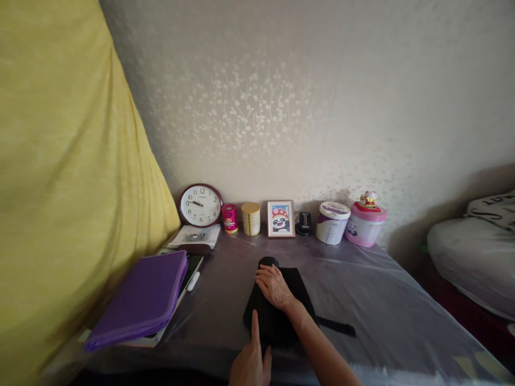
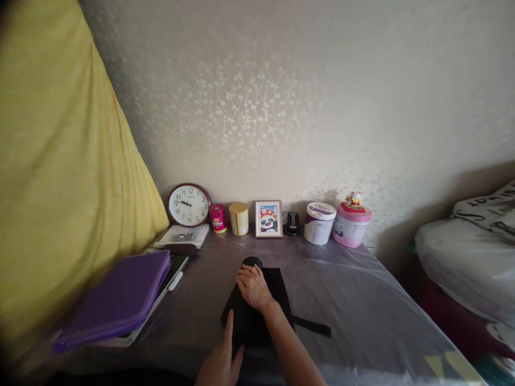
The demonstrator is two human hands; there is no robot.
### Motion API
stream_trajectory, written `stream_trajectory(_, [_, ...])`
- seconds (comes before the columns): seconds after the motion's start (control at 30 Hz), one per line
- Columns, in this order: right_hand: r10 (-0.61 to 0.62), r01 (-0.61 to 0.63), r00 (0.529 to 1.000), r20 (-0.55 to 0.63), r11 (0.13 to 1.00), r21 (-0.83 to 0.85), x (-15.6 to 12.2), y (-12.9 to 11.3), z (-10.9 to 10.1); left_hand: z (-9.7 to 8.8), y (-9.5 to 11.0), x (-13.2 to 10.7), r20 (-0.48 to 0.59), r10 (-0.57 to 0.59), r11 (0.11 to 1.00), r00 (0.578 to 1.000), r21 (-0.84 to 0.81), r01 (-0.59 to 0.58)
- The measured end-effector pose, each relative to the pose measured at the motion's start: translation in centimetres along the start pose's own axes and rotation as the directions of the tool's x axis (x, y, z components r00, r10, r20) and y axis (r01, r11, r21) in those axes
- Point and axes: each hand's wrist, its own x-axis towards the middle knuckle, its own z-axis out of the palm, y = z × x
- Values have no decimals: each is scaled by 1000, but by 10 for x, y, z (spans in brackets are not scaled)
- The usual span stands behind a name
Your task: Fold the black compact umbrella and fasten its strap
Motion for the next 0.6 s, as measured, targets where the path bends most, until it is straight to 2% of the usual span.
stream_trajectory(0.13, [87, -87, 996, -1, 995, -47, 22, 18, 5, -5, 0, 1, 48, -2, 1000, 999, -28, 3])
stream_trajectory(0.23, [217, -221, 975, -44, 970, -100, 30, 26, 5, -7, -1, 0, 60, -17, 999, 998, -43, 20])
stream_trajectory(0.33, [333, -349, 935, -122, 926, -143, 24, 29, -1, -6, -3, -1, 49, -21, 999, 999, -40, 23])
stream_trajectory(0.43, [354, -382, 920, -169, 907, -178, 5, 32, -12, -5, -4, 0, 36, 3, 999, 999, -50, -1])
stream_trajectory(0.5, [415, -452, 886, -207, 872, -188, -11, 37, -22, -4, -5, 0, 13, 18, 998, 1000, -61, -17])
stream_trajectory(0.6, [580, -613, 775, -251, 787, -76, -33, 48, -35, -3, -6, -1, -17, 36, 996, 999, -83, -38])
